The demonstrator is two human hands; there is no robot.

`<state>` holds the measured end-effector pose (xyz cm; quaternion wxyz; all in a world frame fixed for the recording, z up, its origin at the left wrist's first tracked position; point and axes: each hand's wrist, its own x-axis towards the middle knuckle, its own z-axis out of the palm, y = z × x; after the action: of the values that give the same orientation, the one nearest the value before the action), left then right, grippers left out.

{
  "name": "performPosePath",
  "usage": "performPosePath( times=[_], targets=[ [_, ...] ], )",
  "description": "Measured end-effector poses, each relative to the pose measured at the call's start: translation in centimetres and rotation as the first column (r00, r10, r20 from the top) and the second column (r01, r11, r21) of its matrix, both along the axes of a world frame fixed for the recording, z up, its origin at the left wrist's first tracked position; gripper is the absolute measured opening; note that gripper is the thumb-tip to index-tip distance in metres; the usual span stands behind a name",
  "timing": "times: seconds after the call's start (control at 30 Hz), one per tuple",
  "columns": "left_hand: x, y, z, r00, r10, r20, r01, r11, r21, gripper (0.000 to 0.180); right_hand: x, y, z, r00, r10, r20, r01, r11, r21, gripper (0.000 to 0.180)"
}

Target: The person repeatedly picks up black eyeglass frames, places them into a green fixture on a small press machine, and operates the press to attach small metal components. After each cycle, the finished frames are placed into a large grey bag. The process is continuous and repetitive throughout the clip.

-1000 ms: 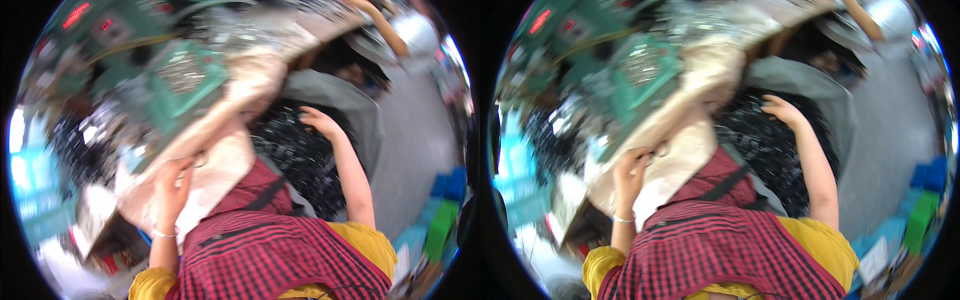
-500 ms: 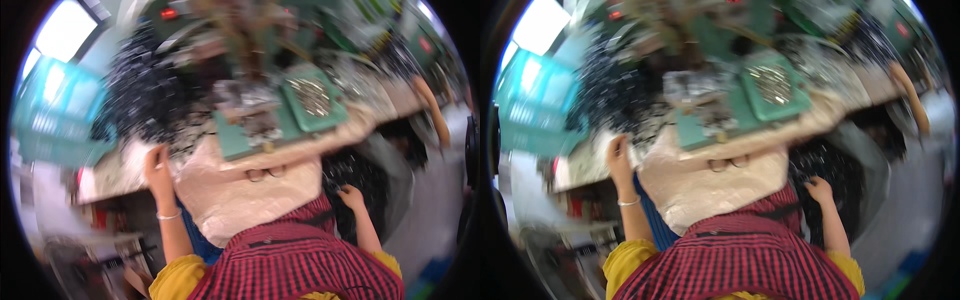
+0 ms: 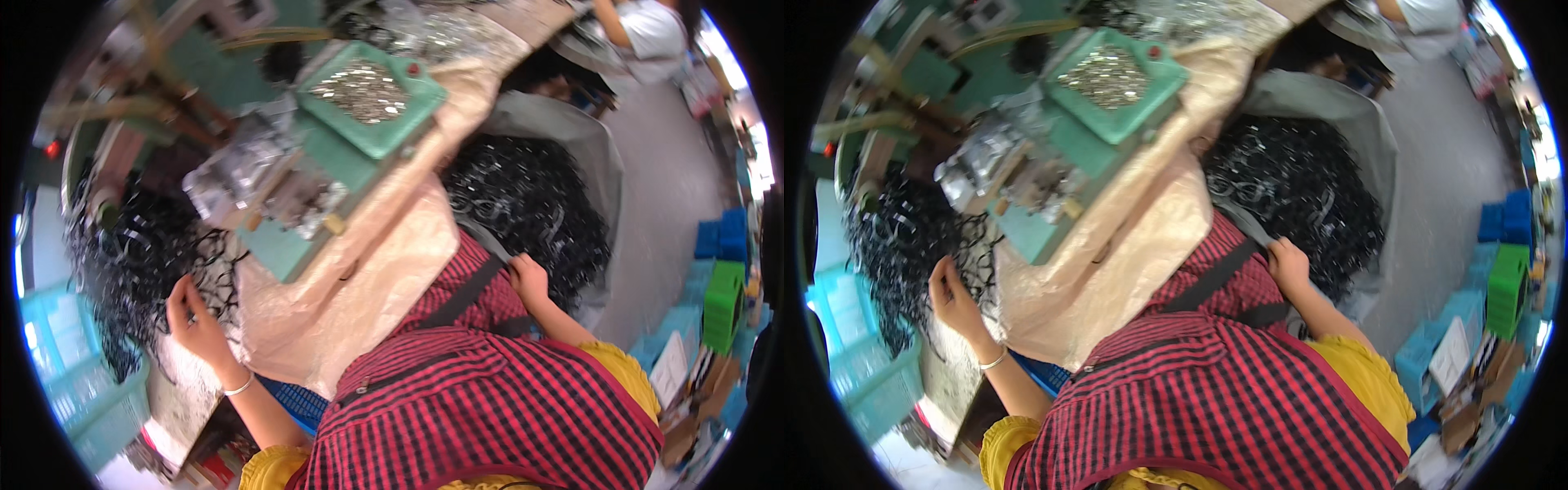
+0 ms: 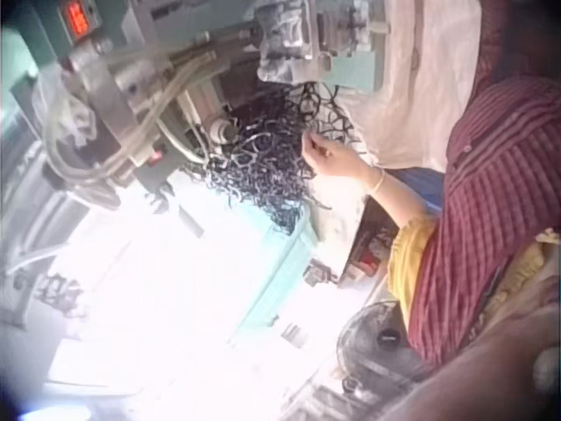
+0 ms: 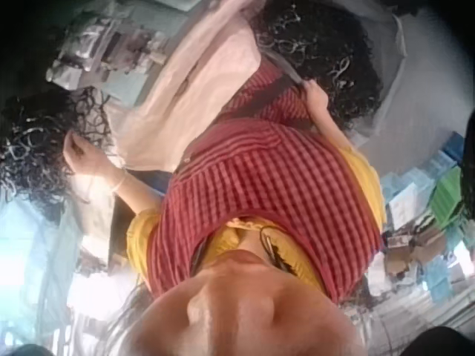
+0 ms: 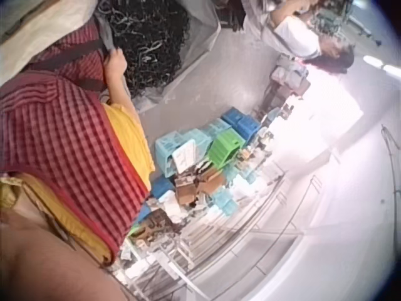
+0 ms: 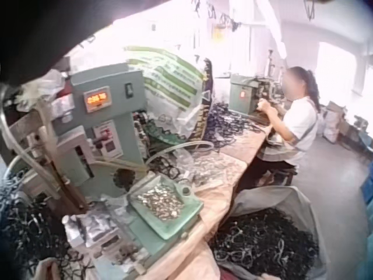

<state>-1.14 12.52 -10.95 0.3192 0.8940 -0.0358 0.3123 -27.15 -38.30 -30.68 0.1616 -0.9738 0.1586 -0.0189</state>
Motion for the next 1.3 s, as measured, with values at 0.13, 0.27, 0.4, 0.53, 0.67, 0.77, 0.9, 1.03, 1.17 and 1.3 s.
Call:
performPosePath(
  times=[0.13, 0.27, 0.4, 0.53, 0.67, 0.77, 0.9, 1.03, 1.17, 1.3],
  targets=[
    [-0.8, 0.3, -1.2, 1.000, 0.012, -0.015, -0.011, 0.999, 0.044, 0.012, -1.8, 0.2, 1.5, 0.978, 0.200, -0.057, -0.169, 0.924, 0.343, 0.017],
    [-0.3, -0.6, -0.1, 0.996, 0.074, -0.047, -0.075, 0.997, -0.008, 0.010, -1.9, -2.4, -4.5, 0.823, 0.104, -0.559, 0.434, 0.520, 0.736, 0.042],
    [-0.9, -1.5, 0.2, 0.982, 0.172, -0.080, -0.179, 0.979, -0.096, 0.010, 0.6, -4.4, -4.6, 0.729, 0.212, -0.651, 0.422, 0.609, 0.671, 0.044],
    [1.6, -4.8, -1.4, 0.964, 0.249, -0.091, -0.236, 0.963, 0.133, 0.011, 2.0, -4.2, 0.9, 0.678, 0.270, -0.683, 0.279, 0.766, 0.580, 0.041],
    [2.0, -5.5, -3.8, 0.821, 0.564, -0.087, -0.465, 0.750, 0.470, 0.030, 10.5, -7.0, 7.4, 0.343, 0.538, -0.770, -0.490, 0.802, 0.342, 0.033],
    [3.6, -5.8, -4.0, 0.821, 0.571, -0.031, -0.473, 0.708, 0.524, 0.018, 20.3, -3.4, 17.5, 0.701, 0.601, -0.384, -0.620, 0.780, 0.087, 0.022],
    [4.2, -3.2, -2.1, 0.859, 0.473, -0.197, -0.310, 0.785, 0.536, 0.015, 28.2, 2.4, 22.0, 0.707, 0.465, 0.534, -0.568, 0.822, 0.037, 0.025],
    [4.7, -1.5, -0.6, 0.783, 0.388, -0.486, -0.182, 0.890, 0.418, 0.023, 32.9, 6.7, 21.0, 0.610, 0.559, 0.561, -0.517, 0.818, -0.253, 0.025],
    [3.1, -0.7, 1.4, 0.761, 0.011, -0.649, -0.262, 0.920, -0.292, 0.028, 33.7, 8.1, 22.0, 0.643, 0.446, 0.622, -0.436, 0.881, -0.182, 0.024],
    [-2.4, -3.5, 3.4, 0.978, -0.183, -0.101, -0.028, 0.365, -0.931, 0.021, 30.2, 6.7, 23.6, 0.779, 0.392, 0.490, -0.376, 0.917, -0.136, 0.022]
  ],
)
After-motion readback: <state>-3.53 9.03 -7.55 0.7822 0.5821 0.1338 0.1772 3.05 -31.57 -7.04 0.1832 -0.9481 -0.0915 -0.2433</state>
